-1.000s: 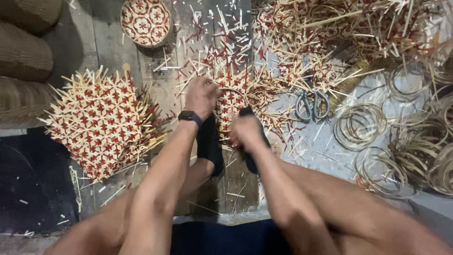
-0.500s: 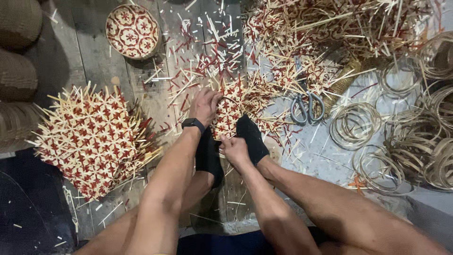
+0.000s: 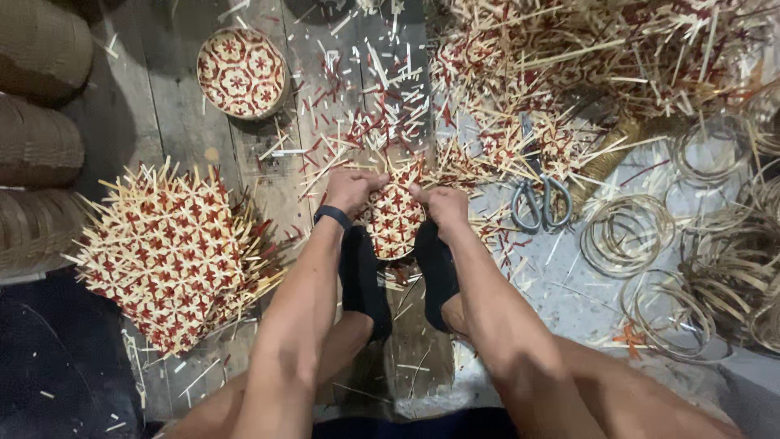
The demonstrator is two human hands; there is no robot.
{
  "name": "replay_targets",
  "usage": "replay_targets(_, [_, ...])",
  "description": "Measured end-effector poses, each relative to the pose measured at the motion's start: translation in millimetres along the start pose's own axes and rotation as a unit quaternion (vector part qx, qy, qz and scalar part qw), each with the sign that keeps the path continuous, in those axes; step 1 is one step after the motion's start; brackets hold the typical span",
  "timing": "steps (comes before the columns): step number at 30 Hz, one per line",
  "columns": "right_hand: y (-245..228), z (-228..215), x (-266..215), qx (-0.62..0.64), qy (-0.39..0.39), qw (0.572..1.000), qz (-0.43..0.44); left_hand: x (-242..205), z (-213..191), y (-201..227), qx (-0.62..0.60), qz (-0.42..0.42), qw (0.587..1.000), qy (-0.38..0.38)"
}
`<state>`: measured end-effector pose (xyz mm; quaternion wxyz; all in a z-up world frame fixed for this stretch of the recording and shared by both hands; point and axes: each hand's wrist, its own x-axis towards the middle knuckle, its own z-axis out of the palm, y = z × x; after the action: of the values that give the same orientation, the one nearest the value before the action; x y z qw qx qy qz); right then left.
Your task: The person is assembling woven bamboo lids by hand and using shears, fitting a circular woven panel into a wooden frame and trimming the excess bamboo strips from the edges.
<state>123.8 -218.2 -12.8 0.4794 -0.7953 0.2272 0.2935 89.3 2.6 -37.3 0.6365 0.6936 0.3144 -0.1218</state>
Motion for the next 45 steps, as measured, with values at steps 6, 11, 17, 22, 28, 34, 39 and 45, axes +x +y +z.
replay_targets(6, [-25.8, 39.1, 17.9, -0.002, -0.035, 0.955, -0.293, 4.0, 10.8, -9.0, -0.097, -0.005, 0.993, 0.066])
replay_targets(11, [-48.2, 57.1, -12.1, -0.268, -0.039, 0.909, -0.317, -65.8, 15.2, -38.0, 0.168, 0.252, 0.873, 0.381])
replay_targets(17, [-78.5, 57.8, -25.8, -0.278, -0.063, 0.938, -0.197, -63.9, 0.9, -61.3, -0.087, -0.055, 0.974, 0.2])
replay_targets(22, [-74.0, 65.0, -18.3, -0.246, -0.071, 0.95, -0.181, -43.6, -24.0, -66.1, -0.065, -0.179, 0.971, 0.143])
replay_targets(28, [-141.2, -54.3, -31.7, -0.161, 0.024, 0.92, -0.357, -51.4, -30.2, -34.2, -0.037, -0.027, 0.999, 0.029])
replay_targets(34, [-163.4, -270.9, -75.6, -0.621, 0.002, 0.709, -0.334, -112.8, -2.3, 65.6, 0.031, 0.229, 0.967, 0.107])
replay_targets(39, [-42.5, -276.6, -27.7, -0.517, -0.025, 0.844, -0.139, -157.8, 33.8, 71.4, 0.271, 0.404, 0.873, 0.017])
replay_targets(45, [95.4, -220.8, 50.0, -0.478, 0.178, 0.81, -0.29, -178.3, 25.0, -19.6, 0.493, 0.4, 0.769, -0.078])
